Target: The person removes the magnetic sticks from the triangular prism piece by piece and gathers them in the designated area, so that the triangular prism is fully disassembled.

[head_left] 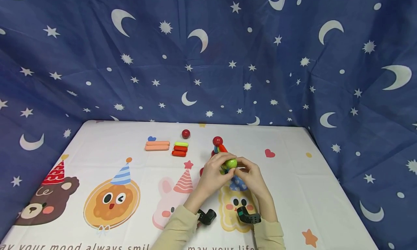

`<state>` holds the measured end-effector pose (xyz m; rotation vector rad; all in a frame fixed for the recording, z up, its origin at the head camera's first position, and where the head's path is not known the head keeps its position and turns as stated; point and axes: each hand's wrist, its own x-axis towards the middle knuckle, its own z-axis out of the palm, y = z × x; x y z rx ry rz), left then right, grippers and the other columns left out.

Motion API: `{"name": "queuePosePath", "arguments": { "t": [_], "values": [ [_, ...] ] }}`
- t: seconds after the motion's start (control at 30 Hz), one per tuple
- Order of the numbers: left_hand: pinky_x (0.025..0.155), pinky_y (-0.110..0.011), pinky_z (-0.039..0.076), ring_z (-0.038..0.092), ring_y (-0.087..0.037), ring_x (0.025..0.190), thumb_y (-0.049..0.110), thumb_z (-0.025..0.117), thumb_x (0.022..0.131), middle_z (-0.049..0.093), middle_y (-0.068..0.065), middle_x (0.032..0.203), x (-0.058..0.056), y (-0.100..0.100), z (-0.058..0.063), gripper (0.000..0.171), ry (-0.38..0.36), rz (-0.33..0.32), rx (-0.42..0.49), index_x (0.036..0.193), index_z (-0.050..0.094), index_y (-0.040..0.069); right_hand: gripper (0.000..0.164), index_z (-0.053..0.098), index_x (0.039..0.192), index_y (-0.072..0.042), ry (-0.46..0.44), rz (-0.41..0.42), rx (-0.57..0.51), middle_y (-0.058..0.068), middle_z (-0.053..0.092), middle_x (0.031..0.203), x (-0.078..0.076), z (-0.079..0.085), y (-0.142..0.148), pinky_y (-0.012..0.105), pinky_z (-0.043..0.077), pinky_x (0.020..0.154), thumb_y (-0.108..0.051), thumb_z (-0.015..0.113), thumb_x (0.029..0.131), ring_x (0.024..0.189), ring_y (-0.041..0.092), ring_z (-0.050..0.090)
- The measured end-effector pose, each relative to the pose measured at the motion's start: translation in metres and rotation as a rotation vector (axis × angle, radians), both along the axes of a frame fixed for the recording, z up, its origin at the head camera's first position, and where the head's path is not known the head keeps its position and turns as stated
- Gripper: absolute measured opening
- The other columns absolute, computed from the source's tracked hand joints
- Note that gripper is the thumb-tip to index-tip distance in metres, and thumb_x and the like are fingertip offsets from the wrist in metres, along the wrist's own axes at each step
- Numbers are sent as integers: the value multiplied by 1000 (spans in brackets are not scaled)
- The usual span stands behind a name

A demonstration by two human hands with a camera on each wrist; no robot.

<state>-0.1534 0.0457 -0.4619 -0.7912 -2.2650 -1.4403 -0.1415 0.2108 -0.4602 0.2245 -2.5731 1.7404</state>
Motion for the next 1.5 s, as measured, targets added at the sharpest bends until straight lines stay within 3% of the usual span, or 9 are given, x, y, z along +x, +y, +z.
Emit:
{"name": "queuePosePath", "arguments": {
  "t": [0.13,0.2,0.33,0.5,0.77,0.97,1.27,1.33,1.5],
  "values": [
    [90,-32,53,61,-18,104,6,73,80,66,-4,114,0,-2,2,34,-72,-42,50,113,67,11,24,68,110,-8,-3,-3,7,10,68,110,-1,-1,0,29,50,89,-3,63,87,103,22,61],
    [86,-37,55,62,-23,100,2,72,80,66,-9,113,4,-4,13,33,-133,-76,97,113,67,6,23,68,111,-8,-7,-6,9,10,68,110,-1,-1,0,28,50,89,-5,65,88,103,21,61],
    [80,-50,55,61,-35,96,-5,70,81,64,-22,112,4,-5,18,34,-247,-154,204,114,64,-4,22,68,111,-9,-12,-5,4,10,68,111,-1,-1,0,28,50,89,-9,66,89,102,18,62],
    [80,-53,54,61,-38,95,-4,69,82,62,-24,115,-1,-3,6,36,-294,-199,265,118,63,-4,23,67,111,-9,-10,-5,5,10,68,112,-1,-1,0,27,51,88,-8,66,89,100,11,62],
    [80,-21,54,59,-6,91,2,68,85,61,-22,117,-2,-8,7,36,-393,-236,384,120,62,0,23,67,112,-9,-21,-9,-3,10,68,110,-3,-2,-1,26,51,87,-10,67,89,99,11,61],
    [84,-17,52,60,-1,93,-3,66,85,58,-29,119,-2,-18,11,37,-403,-287,469,121,59,-6,24,67,114,-11,-48,-9,-3,9,67,114,-3,0,-1,28,48,91,-13,66,90,107,22,60],
    [86,-18,53,61,-6,97,-1,68,84,58,-24,123,-2,-45,15,41,-438,-224,456,124,58,-2,26,63,117,-1,-113,2,5,18,64,117,8,30,-11,34,46,93,-5,61,91,109,29,58],
    [86,-17,53,61,-7,96,-1,69,84,58,-23,123,-3,-53,16,41,-450,-191,446,124,58,-2,26,63,117,-1,-120,0,8,18,64,118,9,31,-12,35,45,94,-5,61,91,109,28,57],
    [85,-15,52,62,-7,95,1,71,82,60,-21,121,-5,-77,16,42,-460,-93,398,122,59,0,26,64,117,-6,-119,-10,-10,14,64,119,3,14,-6,34,46,94,-7,63,91,110,26,57]
  ]
}}
